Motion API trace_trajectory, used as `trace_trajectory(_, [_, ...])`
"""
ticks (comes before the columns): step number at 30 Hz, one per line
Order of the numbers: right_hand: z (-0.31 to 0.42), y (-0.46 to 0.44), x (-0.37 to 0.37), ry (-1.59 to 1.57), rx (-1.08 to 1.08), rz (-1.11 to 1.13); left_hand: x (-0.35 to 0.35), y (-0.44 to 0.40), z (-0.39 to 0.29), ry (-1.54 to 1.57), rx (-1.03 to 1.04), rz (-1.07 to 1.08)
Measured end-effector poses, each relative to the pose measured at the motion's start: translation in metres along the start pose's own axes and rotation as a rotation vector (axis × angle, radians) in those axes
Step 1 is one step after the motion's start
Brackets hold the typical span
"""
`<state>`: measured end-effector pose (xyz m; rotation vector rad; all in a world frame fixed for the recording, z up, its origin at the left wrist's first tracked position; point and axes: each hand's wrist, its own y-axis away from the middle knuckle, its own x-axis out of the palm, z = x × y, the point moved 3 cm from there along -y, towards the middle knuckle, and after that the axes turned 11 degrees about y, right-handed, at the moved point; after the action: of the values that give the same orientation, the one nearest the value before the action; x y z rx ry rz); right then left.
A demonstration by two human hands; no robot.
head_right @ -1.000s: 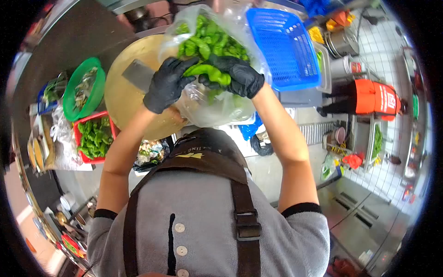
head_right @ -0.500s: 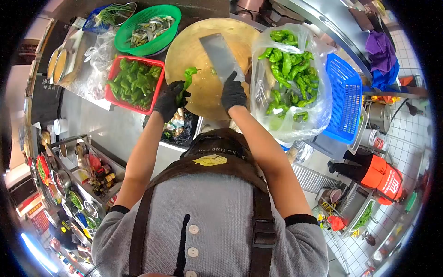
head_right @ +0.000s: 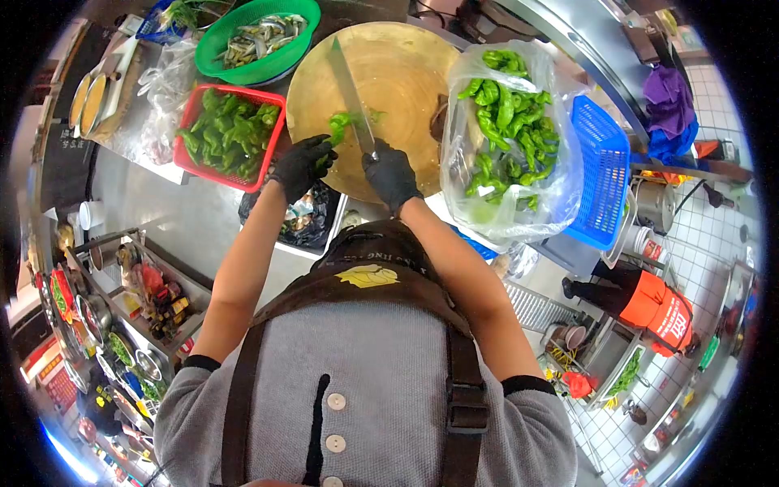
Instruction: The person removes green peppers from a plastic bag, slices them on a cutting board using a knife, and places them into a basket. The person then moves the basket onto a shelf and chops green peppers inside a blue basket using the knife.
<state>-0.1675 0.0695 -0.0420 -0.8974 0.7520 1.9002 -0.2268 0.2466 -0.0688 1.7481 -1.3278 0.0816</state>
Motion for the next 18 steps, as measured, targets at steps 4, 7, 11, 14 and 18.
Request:
trace_trajectory(4, [0.012,-0.001,-0.007,0.036,0.024,0.066,-0.001,-0.004,0.002,-0.008,-0.031,-0.016])
trace_trajectory(7, [0.016,-0.002,0.009,0.018,-0.06,-0.008,-0.011,-0.014,0.006,-0.215,0.1,0.033])
trace_trajectory(11, [0.024,-0.004,0.009,0.063,0.013,0.038,-0.015,-0.02,0.012,-0.027,0.052,0.05])
trace_trajectory(14, [0.022,-0.006,0.013,0.074,0.056,0.02,-0.024,-0.026,0.015,-0.164,0.218,0.15])
trace_trajectory(18, [0.033,-0.011,0.009,0.03,0.066,0.07,-0.007,-0.019,0.006,-0.069,0.147,0.054])
